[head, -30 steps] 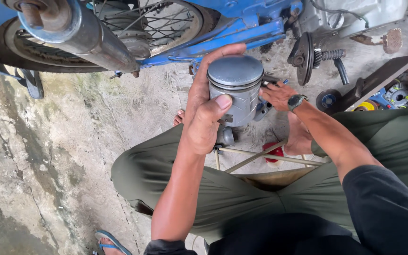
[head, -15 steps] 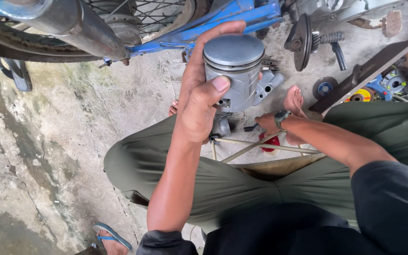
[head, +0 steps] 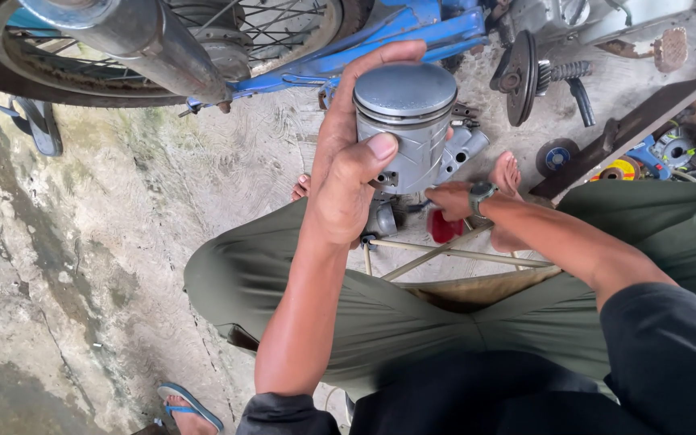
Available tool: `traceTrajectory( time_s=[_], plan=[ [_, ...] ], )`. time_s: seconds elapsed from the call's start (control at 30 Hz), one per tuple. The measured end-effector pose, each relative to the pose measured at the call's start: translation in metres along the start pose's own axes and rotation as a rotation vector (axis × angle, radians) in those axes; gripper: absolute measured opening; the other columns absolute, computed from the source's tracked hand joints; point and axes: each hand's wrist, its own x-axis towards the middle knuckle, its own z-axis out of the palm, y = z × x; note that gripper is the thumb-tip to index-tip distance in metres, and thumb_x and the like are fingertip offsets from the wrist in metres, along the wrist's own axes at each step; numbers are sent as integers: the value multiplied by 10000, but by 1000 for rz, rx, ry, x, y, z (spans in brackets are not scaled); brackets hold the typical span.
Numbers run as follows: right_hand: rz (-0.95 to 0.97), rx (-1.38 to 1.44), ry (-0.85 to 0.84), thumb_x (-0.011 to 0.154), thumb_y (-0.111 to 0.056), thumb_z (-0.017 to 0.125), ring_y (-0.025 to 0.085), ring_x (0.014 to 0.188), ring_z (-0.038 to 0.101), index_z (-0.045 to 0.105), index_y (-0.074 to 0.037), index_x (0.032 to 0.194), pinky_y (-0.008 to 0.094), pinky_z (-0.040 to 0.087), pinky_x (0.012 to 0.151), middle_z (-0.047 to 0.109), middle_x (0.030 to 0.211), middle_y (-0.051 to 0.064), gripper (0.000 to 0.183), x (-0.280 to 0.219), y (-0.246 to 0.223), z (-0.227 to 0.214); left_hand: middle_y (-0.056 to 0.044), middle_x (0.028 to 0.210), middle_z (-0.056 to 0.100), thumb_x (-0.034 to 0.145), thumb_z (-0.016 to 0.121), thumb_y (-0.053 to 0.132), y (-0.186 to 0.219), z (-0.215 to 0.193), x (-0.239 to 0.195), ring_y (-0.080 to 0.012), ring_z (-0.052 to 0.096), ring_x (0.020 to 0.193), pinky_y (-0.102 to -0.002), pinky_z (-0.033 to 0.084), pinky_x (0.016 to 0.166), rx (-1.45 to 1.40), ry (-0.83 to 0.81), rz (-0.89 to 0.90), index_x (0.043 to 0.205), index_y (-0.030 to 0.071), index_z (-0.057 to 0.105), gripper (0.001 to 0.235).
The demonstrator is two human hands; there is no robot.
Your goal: Repairing a motorcycle engine by inspecting and installing a piston
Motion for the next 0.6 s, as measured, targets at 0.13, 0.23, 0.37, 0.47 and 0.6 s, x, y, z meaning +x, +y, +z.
traceTrajectory(
  time_s=[0.13,0.23,0.37,0.47,0.6],
  plan=[
    [-286,112,458,989,-203,571,234,714,632,595,-126,1018,328,542,613,656,841,96,86,15,1,-32,-134,1365,620,881,713,446,1,1,0,-304,730,1047,-439,619,979,-4,-18,-1,1499,57,486,765],
    [-498,77,673,1005,-279,585,256,804,584,559,-153,906,400,542,758,624,861,87,163,15,-3,-45,-125,1369,612,877,693,459,1,1,0,-302,750,1031,-410,590,979,38,-20,-5,1498,71,486,761],
    [-487,-544,656,1014,-264,592,225,751,521,542,-155,946,361,506,694,603,871,80,138,11,-6,-50,-123,1401,600,884,698,440,-2,0,0,-294,721,1052,-437,623,983,5,-14,2,1495,60,497,747],
    [-450,-1010,620,1020,-254,597,202,711,474,530,-157,975,333,479,645,587,879,75,125,5,-9,-58,-127,1399,588,893,729,474,-2,-2,0,-337,747,1051,-458,629,963,4,-23,9,1493,73,498,758],
    [-401,-1462,535,1027,-243,602,178,672,426,518,-159,1005,304,453,597,572,887,70,120,-4,-11,-50,-131,1445,579,895,731,443,-5,-5,1,-337,745,1068,-467,639,973,-25,-14,11,1501,65,503,750]
  ],
)
